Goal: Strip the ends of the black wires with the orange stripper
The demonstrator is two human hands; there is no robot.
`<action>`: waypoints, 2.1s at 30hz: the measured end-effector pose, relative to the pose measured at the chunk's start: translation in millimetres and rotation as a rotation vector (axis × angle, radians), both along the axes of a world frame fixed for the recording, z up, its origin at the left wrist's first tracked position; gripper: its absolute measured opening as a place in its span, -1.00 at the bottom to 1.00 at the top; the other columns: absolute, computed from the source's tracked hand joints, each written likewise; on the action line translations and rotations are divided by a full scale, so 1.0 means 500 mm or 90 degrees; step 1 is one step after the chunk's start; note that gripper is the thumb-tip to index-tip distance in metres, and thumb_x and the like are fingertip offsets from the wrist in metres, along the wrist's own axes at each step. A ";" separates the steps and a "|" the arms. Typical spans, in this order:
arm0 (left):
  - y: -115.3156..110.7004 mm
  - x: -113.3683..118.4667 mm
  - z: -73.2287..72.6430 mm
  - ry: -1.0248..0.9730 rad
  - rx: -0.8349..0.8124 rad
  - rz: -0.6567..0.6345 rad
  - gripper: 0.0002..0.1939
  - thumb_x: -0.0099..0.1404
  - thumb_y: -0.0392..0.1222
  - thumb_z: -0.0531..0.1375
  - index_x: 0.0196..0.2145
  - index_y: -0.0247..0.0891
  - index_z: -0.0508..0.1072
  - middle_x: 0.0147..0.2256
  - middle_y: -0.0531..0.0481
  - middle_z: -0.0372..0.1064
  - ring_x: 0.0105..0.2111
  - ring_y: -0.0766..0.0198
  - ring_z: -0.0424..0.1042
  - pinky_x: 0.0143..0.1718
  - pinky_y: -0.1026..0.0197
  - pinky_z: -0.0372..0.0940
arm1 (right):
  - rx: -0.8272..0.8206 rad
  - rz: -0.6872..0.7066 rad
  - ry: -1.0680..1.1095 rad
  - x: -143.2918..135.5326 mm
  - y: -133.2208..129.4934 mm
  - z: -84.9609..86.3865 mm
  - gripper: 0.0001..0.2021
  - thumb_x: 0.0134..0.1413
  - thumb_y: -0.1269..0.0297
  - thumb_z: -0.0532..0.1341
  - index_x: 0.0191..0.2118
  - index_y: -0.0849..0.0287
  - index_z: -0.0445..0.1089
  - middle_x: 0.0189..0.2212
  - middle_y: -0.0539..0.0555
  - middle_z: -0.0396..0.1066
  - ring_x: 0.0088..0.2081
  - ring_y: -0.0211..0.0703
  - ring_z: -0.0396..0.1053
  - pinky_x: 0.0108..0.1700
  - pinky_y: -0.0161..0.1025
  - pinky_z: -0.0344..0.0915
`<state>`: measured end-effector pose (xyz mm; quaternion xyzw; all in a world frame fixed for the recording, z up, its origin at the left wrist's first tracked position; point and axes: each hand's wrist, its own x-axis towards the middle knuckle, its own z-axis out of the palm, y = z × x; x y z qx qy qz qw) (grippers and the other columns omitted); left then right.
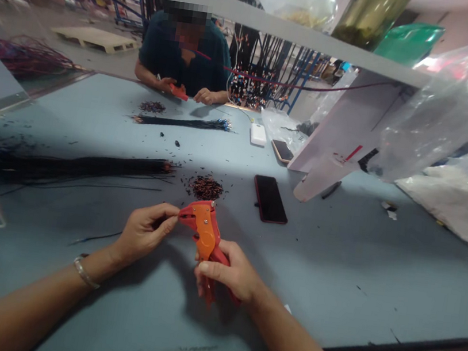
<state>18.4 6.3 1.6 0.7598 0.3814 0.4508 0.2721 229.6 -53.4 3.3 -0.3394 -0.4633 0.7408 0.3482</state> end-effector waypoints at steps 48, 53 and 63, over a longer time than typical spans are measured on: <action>0.012 0.002 -0.004 -0.005 -0.074 0.047 -0.80 0.23 -0.17 0.12 -0.47 -0.31 0.43 -0.58 0.07 0.29 -0.57 0.40 0.21 -0.52 0.38 0.15 | 0.077 -0.089 -0.034 0.013 0.015 0.009 -0.62 -0.01 0.13 0.30 -0.14 0.22 0.24 -0.34 0.07 0.36 -0.37 -0.15 0.40 -0.37 -0.22 0.35; 0.008 0.009 -0.004 -0.013 -0.122 0.029 -0.78 0.24 -0.15 0.12 -0.47 -0.32 0.43 -0.58 0.08 0.28 -0.57 0.39 0.20 -0.53 0.37 0.13 | 0.368 -0.169 -0.362 0.008 0.011 0.029 -0.83 0.05 0.28 0.18 -0.21 0.18 0.28 -0.38 0.04 0.37 -0.39 -0.18 0.32 -0.30 -0.22 0.28; 0.008 0.019 -0.009 -0.132 -0.255 -0.029 -0.84 0.08 -0.15 0.24 -0.47 -0.31 0.44 -0.51 0.02 0.41 -0.48 0.30 0.38 -0.44 0.32 0.29 | 0.793 -0.208 -0.669 -0.029 0.025 -0.007 -0.62 0.09 0.24 0.17 0.02 0.26 0.31 -0.18 0.23 0.44 -0.18 0.01 0.37 -0.12 -0.07 0.19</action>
